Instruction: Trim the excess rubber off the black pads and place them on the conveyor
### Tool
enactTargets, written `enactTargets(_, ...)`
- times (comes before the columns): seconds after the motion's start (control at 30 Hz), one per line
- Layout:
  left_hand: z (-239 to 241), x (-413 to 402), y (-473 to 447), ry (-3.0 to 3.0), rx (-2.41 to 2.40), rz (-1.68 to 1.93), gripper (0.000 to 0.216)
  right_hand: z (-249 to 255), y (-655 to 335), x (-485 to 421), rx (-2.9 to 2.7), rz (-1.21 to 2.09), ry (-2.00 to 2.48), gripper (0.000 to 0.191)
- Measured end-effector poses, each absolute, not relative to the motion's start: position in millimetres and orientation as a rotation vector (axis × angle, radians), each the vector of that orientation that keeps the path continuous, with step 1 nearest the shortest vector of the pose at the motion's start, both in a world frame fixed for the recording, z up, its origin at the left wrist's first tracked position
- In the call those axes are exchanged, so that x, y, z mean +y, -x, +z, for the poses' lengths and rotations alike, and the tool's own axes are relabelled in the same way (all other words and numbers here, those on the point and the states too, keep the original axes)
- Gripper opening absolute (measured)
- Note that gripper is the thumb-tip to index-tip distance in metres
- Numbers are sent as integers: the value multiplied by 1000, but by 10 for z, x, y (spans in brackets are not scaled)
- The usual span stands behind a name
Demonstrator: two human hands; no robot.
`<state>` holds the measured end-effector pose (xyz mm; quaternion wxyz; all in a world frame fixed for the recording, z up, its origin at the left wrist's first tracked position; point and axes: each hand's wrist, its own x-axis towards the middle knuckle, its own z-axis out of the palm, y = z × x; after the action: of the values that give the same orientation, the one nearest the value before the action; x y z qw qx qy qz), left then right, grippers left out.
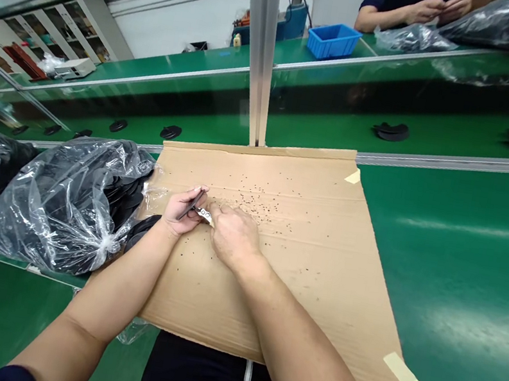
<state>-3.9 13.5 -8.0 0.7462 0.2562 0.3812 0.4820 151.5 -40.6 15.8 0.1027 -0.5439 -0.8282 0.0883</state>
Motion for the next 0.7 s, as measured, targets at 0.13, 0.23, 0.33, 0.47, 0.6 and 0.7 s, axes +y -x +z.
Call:
enactTargets(0.13, -78, 134, 33, -554, 837, 1057, 11, 165, -1497, -415, -2426, 321, 1634, 38)
enactTargets(0.23, -76, 143, 28, -520, 824, 1068, 8, 136, -1483, -402, -2277, 526, 1595, 35)
enactTargets(0.33, -66, 151, 4, -460, 783, 1104, 7, 107, -1524, -350, -1835, 1058, 1487, 29)
enactTargets(0.47, -68, 177, -43, -387, 785, 1255, 18, 120, -1700, -218, -1086, 1829, 994, 38)
enactTargets(0.6, -123, 244, -41, -383, 792, 1348, 28, 131, -1852, -89, -903, 1939, 955, 32)
enactTargets(0.7, -199, 277, -44, -427, 719, 1335, 32, 173, -1839, -84, -951, 1827, 1079, 28)
